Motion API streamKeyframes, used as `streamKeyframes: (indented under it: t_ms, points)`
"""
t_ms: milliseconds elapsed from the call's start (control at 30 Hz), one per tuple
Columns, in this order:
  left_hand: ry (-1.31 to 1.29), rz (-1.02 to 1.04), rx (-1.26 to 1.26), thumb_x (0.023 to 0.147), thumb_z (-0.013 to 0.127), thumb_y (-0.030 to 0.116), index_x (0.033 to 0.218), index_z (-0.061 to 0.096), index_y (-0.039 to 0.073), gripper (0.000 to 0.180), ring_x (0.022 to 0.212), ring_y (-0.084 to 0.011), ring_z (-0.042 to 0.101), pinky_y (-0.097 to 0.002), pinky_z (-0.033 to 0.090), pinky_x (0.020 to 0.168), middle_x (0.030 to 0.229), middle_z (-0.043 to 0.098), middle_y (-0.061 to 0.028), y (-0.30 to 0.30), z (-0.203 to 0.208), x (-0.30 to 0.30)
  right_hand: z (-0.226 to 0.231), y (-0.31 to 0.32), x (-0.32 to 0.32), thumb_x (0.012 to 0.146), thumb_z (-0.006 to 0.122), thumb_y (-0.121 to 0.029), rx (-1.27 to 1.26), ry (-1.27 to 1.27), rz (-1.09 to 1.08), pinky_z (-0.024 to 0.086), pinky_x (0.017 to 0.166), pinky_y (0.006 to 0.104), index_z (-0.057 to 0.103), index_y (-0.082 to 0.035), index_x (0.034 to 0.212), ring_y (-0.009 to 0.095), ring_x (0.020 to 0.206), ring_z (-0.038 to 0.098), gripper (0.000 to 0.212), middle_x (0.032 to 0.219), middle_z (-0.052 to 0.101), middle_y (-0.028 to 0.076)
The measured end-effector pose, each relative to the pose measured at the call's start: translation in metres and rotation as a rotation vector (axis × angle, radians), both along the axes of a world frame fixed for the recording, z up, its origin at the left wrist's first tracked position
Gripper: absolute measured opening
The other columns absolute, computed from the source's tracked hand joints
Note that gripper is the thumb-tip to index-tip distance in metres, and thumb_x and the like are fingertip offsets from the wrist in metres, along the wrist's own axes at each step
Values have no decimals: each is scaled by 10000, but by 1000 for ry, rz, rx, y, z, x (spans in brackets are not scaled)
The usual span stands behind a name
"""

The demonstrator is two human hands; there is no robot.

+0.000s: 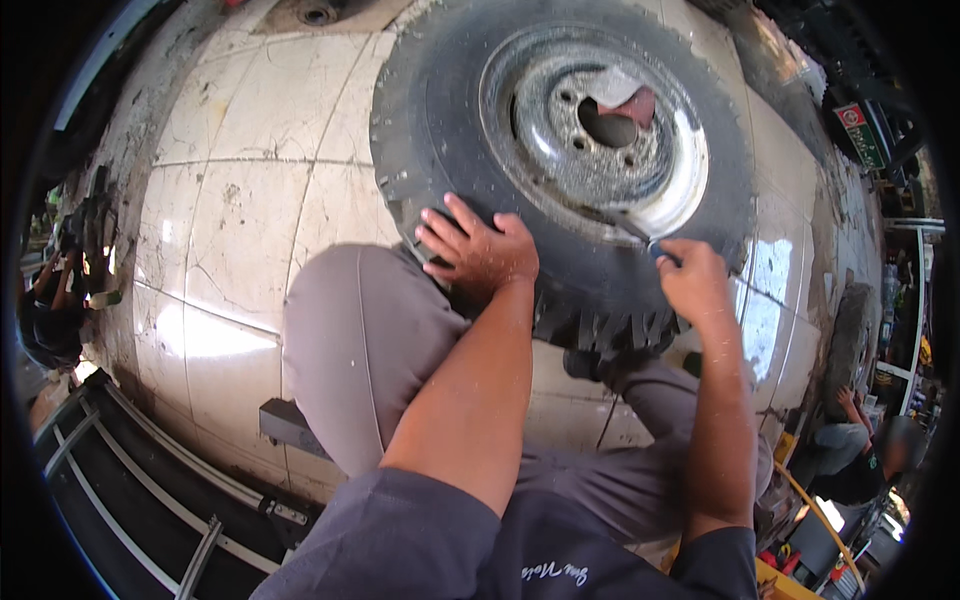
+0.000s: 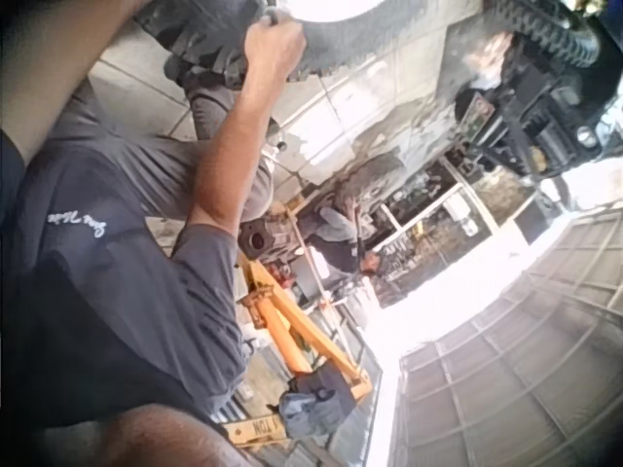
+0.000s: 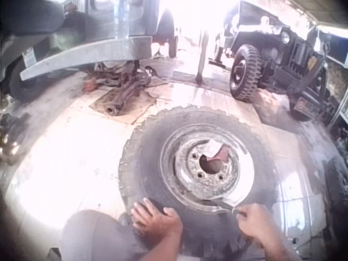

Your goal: The person sits on the floor and uses a scraper tool to clean the inner rim of a large vehicle tire. They repeatedly scrape the metal surface to remove dirt and debris, working methodically around the circumference of the rim.

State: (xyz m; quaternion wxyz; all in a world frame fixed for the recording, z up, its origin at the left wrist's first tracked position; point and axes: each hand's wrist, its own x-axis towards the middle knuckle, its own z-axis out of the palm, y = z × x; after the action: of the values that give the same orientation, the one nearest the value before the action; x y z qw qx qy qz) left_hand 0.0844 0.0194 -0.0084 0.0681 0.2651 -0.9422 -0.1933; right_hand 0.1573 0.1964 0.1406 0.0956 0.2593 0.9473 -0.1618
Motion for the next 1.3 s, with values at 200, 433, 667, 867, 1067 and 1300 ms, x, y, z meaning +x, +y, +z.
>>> streamKeyframes:
  t_ms: [200, 433, 667, 867, 1067, 1300]
  points:
    - [36, -5, -41, 824, 534, 350, 1497, 384, 142, 720, 1489, -367, 194, -675, 214, 1103, 1587, 276, -180, -1, -5, 7, -3, 21, 43, 865, 677, -198, -344, 32, -321, 506, 638, 357, 666, -37, 1198, 259, 699, 656, 370, 912, 701, 147]
    - [20, -3, -36, 820, 540, 349, 1496, 388, 144, 723, 1491, -360, 191, -671, 215, 1104, 1592, 264, -179, 5, -5, 4, -9, 55, 71, 909, 655, -262, -533, -27, -448, 358, 433, 269, 620, -40, 1218, 99, 520, 493, 382, 766, 605, 28]
    - [-1, 3, -51, 831, 522, 346, 1500, 381, 133, 716, 1490, -360, 196, -662, 212, 1113, 1589, 272, -183, -4, -1, 6, -8, 80, 74, 934, 604, -248, -128, 13, 107, 501, 718, 417, 660, -59, 1153, 389, 808, 657, 294, 876, 669, 219]
    - [22, -22, -10, 824, 553, 320, 1495, 378, 114, 724, 1484, -395, 188, -691, 213, 1097, 1586, 258, -209, 4, 2, 3, -37, 67, 66, 918, 634, -251, 102, 51, 192, 499, 739, 465, 640, -107, 1202, 405, 857, 633, 318, 903, 646, 194]
    - [78, 0, -95, 809, 571, 323, 1483, 404, 131, 720, 1467, -398, 237, -691, 238, 1080, 1572, 294, -209, -4, -12, 6, -21, 86, 80, 926, 632, -254, 144, 52, 250, 508, 711, 436, 630, -165, 1246, 360, 823, 645, 332, 905, 634, 134]
    - [54, 6, -68, 807, 575, 326, 1480, 411, 132, 720, 1473, -379, 235, -671, 237, 1091, 1578, 293, -193, 4, -10, 4, -36, 81, 54, 911, 643, -255, 242, 43, 366, 505, 695, 433, 620, -191, 1252, 350, 799, 636, 348, 897, 597, 133]
